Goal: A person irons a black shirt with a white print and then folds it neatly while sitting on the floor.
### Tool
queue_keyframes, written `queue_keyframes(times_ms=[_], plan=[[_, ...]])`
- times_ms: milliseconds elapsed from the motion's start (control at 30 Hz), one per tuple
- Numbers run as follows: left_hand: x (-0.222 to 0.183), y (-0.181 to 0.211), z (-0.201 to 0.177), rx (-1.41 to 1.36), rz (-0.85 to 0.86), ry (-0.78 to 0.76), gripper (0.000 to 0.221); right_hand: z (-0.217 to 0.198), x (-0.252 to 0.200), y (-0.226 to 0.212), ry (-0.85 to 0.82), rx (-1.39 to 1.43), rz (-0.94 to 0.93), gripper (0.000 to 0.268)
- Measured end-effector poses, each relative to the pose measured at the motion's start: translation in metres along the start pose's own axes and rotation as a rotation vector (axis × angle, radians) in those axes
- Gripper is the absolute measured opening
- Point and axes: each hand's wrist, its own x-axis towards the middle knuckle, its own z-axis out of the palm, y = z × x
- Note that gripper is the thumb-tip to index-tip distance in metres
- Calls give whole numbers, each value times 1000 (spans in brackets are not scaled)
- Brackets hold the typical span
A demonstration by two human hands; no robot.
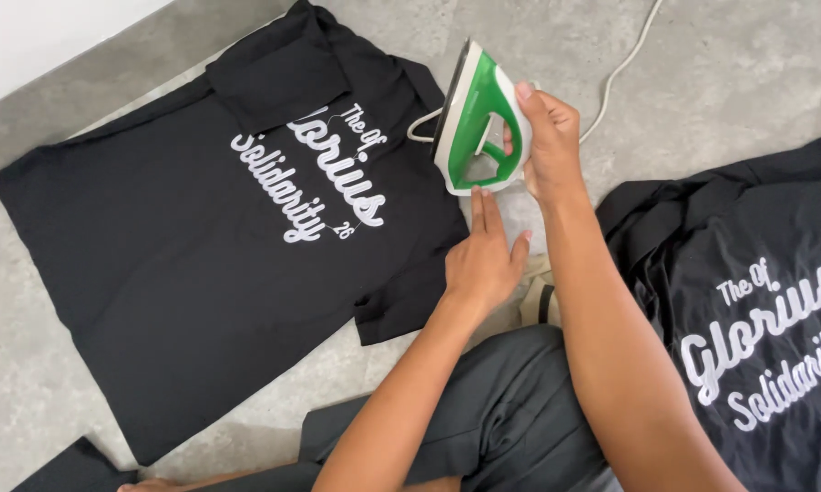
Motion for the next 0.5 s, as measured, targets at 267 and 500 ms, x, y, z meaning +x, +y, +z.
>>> queue_keyframes(times_ms=[267,500], plan=[[-9,28,-7,115,-6,87,67,-13,2,0,24,7,49,26],[-1,23,7,161,-33,59,69,-21,4,8,59,89,66,25]])
